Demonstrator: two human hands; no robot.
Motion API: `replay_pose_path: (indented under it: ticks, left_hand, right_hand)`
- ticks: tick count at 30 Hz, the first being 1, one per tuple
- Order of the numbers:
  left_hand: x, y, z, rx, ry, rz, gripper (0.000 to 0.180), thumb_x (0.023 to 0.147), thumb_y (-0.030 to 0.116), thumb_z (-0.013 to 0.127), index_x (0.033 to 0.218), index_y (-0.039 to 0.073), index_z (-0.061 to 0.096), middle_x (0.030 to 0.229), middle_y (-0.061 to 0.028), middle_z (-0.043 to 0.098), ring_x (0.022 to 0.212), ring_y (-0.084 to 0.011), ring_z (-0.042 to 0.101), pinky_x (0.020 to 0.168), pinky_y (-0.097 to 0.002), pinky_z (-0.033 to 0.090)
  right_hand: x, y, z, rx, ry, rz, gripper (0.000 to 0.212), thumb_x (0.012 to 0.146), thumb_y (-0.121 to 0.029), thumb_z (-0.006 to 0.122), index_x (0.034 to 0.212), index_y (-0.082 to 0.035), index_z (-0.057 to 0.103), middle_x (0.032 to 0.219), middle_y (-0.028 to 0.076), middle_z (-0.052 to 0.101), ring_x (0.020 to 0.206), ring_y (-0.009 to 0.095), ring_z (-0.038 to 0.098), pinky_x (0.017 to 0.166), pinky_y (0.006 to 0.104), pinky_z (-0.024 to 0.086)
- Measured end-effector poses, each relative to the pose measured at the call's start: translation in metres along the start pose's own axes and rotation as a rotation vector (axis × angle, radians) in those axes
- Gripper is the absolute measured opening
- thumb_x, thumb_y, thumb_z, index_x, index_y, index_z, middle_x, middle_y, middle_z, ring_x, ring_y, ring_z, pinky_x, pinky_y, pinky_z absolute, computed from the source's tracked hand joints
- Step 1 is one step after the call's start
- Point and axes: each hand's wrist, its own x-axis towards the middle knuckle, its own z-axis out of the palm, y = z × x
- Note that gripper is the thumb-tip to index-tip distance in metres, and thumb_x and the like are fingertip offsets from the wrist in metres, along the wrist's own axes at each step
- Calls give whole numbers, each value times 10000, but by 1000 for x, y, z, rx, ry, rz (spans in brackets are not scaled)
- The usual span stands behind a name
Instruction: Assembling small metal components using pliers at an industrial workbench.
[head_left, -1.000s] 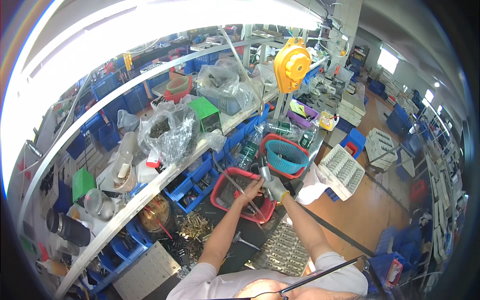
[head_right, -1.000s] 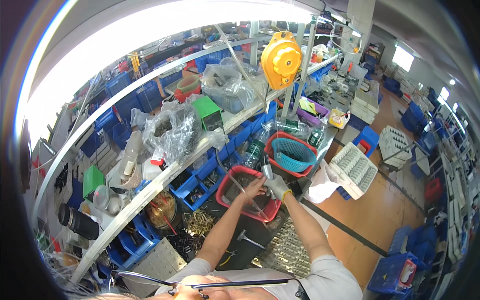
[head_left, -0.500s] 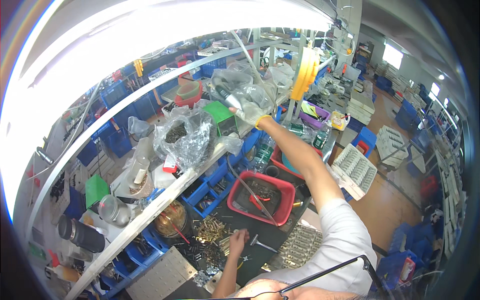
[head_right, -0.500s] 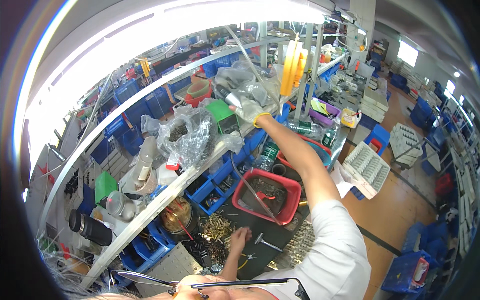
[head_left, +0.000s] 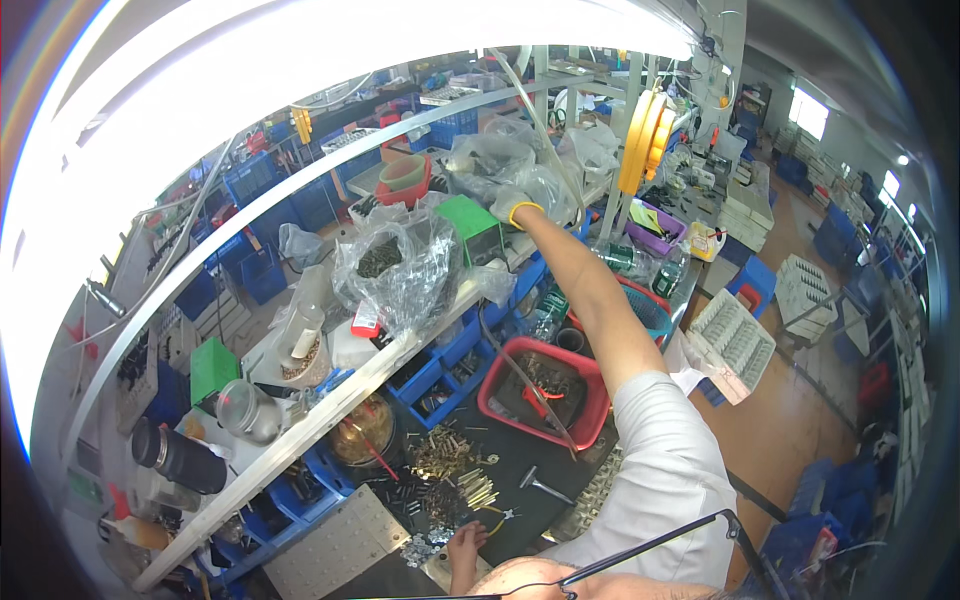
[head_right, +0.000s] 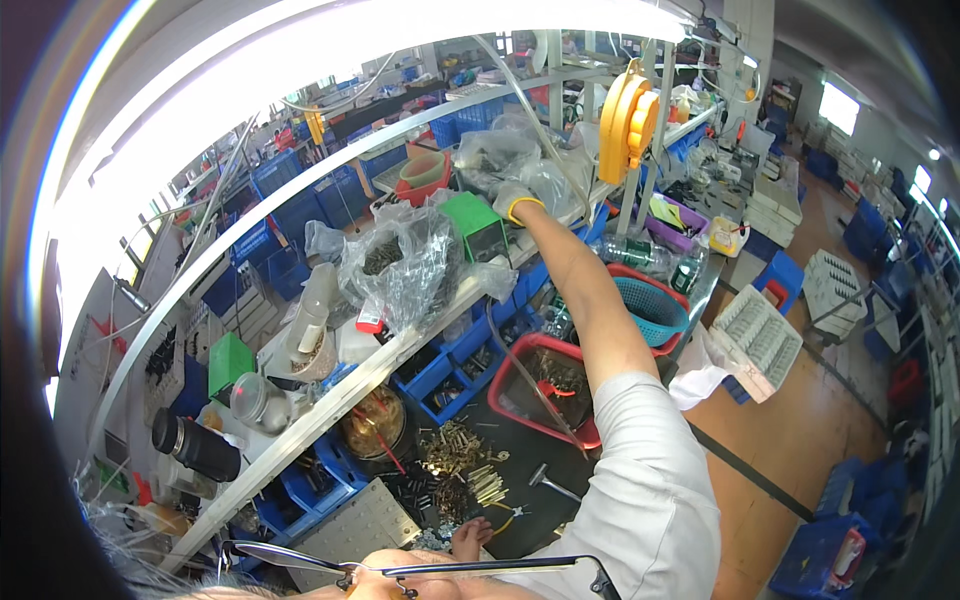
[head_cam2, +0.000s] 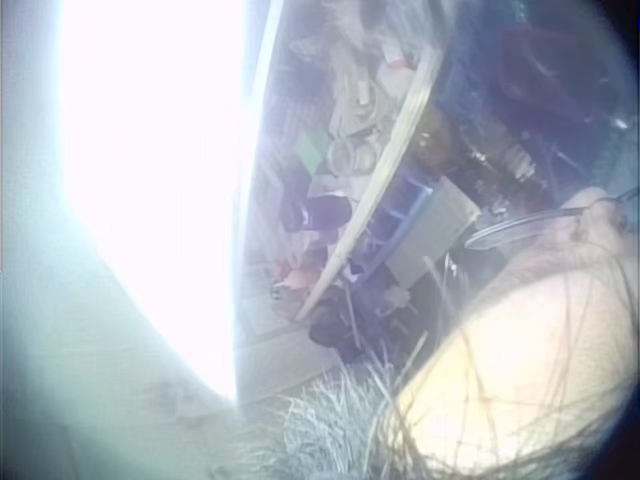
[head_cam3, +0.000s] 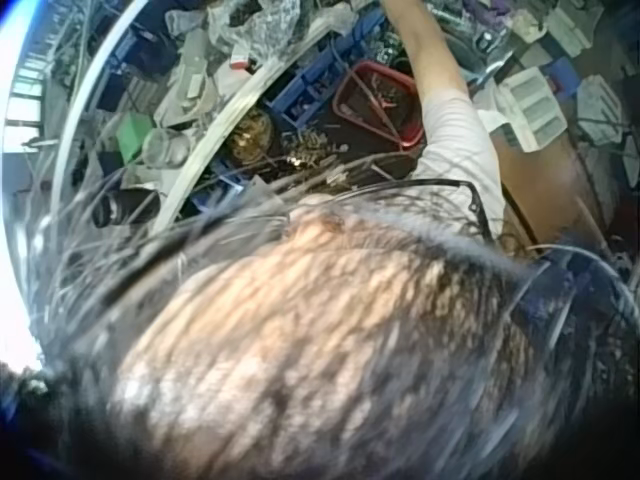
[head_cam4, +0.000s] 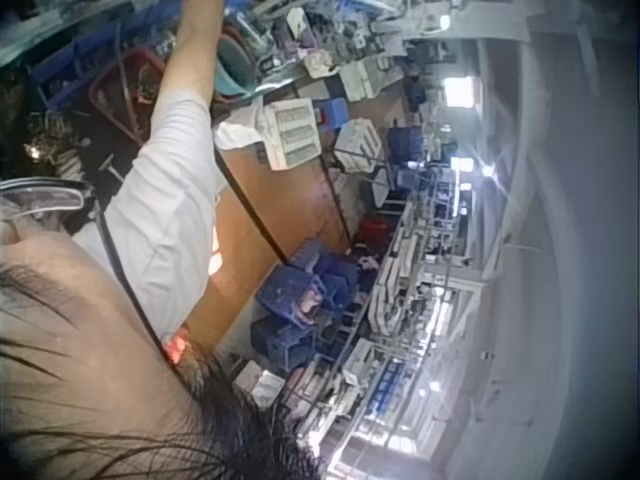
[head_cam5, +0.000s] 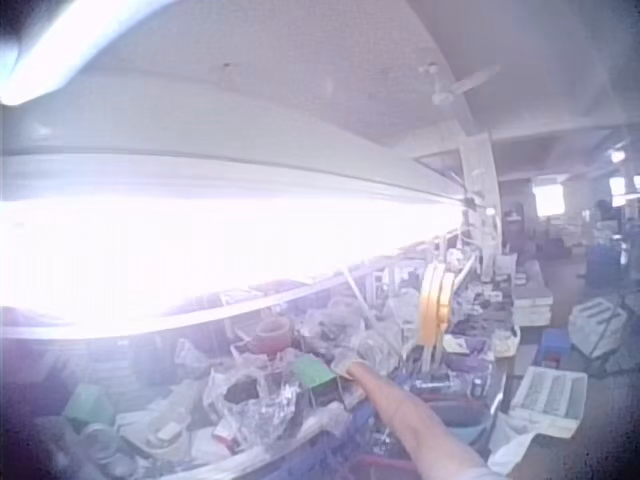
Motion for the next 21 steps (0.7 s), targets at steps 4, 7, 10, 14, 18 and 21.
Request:
replay_pose_path:
  ticks: [4,7,10,14,18,21]
  left_hand:
    - [-3,1,-2,-20,21,-55,259,1056,181,570,1183,-9,693,1029,-131,754,861,-210,742,750,-314,590]
    - [-1,-2,-2,1,14,-59,267,1061,198,573,1182,-7,693,1027,-128,752,861,-211,740,749,-316,590]
    - [6,-5,1,35,-27,14,280,1064,227,589,1178,-6,694,1019,-122,748,856,-202,732,749,-312,587]
    - [-4,-2,-4,6,71,24,258,1056,151,573,1167,-54,683,970,-123,739,781,-173,706,686,-286,563]
    - [-19,-2,-4,89,54,88,262,1063,191,567,1147,-25,688,971,-103,739,791,-154,704,706,-269,559]
    - [-55,-8,3,142,120,107,275,1056,210,586,1149,-25,694,978,-100,742,804,-143,705,694,-258,548]
  right_hand:
    - [-15,22,5,-114,-11,-22,379,864,-232,581,1191,-168,762,1246,189,707,1199,384,647,1043,435,493]
    - [-41,44,5,103,15,-161,382,854,-210,611,1204,-153,753,1192,182,729,1147,364,671,1006,431,510]
    - [-81,68,-11,374,147,-343,344,903,-204,620,1197,-65,735,1129,156,758,1041,274,719,936,391,541]
    - [-164,64,-39,555,-7,-111,313,993,-209,620,1224,-17,708,1111,76,752,1014,176,704,855,313,541]
    - [-301,121,-3,697,152,108,371,997,-331,630,1138,1,715,849,85,736,745,145,683,702,323,533]
    - [-412,133,60,612,-215,471,477,959,-429,657,1081,30,707,689,114,689,707,231,703,707,360,546]
